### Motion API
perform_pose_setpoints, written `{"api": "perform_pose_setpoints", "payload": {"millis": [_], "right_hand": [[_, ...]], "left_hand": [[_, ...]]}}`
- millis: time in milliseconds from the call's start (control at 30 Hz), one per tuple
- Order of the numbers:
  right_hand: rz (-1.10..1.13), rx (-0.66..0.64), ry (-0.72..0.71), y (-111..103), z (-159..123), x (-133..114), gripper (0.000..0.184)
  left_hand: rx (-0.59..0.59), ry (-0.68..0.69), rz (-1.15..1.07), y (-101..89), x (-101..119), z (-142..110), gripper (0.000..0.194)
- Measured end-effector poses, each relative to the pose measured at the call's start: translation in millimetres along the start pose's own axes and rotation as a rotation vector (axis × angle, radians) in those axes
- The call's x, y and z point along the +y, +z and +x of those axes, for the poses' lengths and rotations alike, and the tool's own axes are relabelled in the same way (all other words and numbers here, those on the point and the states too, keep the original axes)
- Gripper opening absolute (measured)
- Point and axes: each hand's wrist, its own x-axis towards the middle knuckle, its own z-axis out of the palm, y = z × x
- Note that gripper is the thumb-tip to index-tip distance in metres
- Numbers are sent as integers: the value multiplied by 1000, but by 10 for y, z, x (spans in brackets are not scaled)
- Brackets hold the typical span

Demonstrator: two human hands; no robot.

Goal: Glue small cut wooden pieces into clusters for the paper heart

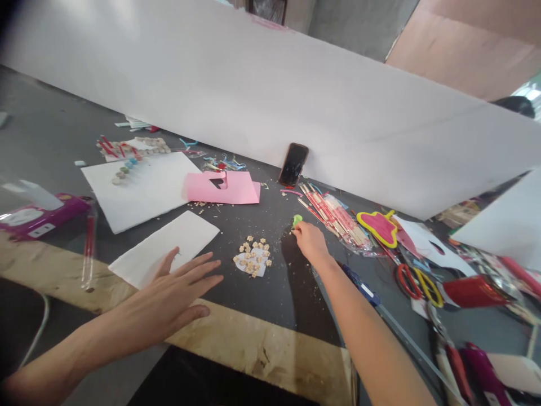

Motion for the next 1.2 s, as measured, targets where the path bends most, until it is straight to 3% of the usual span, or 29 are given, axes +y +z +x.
{"api": "perform_pose_setpoints", "payload": {"millis": [133,267,400,533,700,900,1200], "right_hand": [[-19,76,43,-76,106,46,29],[-48,182,42,-179,-10,98,31],[-66,237,-106,-203,-344,-22,32],[-34,177,-299,-135,-743,-299,12],[-11,145,-444,19,-1051,-544,11],[-70,192,-531,178,-1042,-543,12],[-196,177,-694,97,-918,-577,12]], "left_hand": [[-26,2,-22,-26,11,-7,35],[-68,33,-29,-27,70,43,35],[-117,61,-19,21,135,159,40],[-95,40,4,79,174,254,45],[-68,35,11,110,212,276,48],[-74,33,26,98,219,285,49],[-102,42,38,91,209,291,47]]}}
